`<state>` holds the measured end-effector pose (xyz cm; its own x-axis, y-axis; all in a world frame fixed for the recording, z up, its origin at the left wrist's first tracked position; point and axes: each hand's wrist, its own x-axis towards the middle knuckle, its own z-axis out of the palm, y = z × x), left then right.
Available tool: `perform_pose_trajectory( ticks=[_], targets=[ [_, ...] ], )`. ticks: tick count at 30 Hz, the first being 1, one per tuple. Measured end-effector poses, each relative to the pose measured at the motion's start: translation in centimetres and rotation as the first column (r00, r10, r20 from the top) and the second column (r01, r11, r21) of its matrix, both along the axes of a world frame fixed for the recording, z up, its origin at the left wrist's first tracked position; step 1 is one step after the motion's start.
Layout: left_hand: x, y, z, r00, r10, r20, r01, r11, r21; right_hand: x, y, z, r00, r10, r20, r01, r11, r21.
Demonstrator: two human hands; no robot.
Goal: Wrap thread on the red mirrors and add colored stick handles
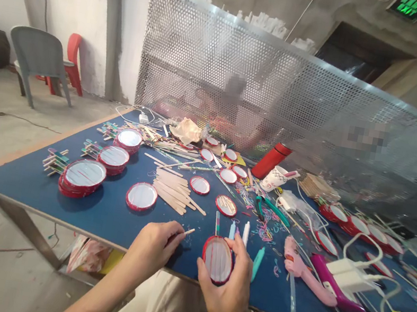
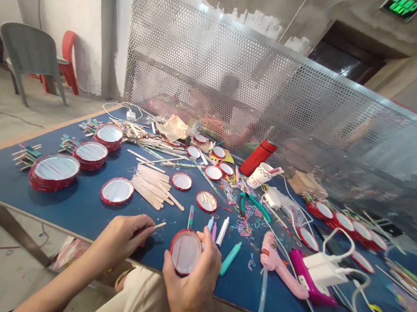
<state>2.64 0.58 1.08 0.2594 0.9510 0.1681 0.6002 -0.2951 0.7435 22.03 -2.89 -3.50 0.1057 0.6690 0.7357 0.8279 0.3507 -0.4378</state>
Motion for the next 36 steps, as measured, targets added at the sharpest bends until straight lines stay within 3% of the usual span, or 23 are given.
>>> perform_pose_trajectory(
  ticks=[4, 10, 18, 27, 36],
  targets=[
    [0.2, 0.1, 0.1, 0.999, 0.025, -0.021, -0.025, 1.000, -0.002, -0.2, -0.7, -0.6, 0.978, 0.167, -0.128, -0.178, 0.981, -0.083],
    [0.6, 0.4, 0.2, 0.987, 0.093, -0.129, -0.095, 0.995, -0.006, -0.1, -1.0, -1.1, 0.956, 0.291, -0.032, -0.293, 0.951, -0.096],
    [0.8, 0.5, 0.5, 0.987, 0.105, -0.123, -0.113, 0.992, -0.061, 0.8, -0.7, -1.5, 0.936, 0.351, 0.034, -0.346, 0.932, -0.107],
    [0.8, 0.4, 0.7, 0.989, 0.094, -0.111, -0.104, 0.991, -0.082, 0.6, -0.5, -0.2, 0.924, 0.358, 0.137, -0.345, 0.932, -0.110],
    [0.8, 0.2, 0.7, 0.989, 0.098, -0.115, -0.108, 0.991, -0.085, 0.6, -0.4, -0.1, 0.920, 0.363, 0.150, -0.345, 0.929, -0.135]
  ],
)
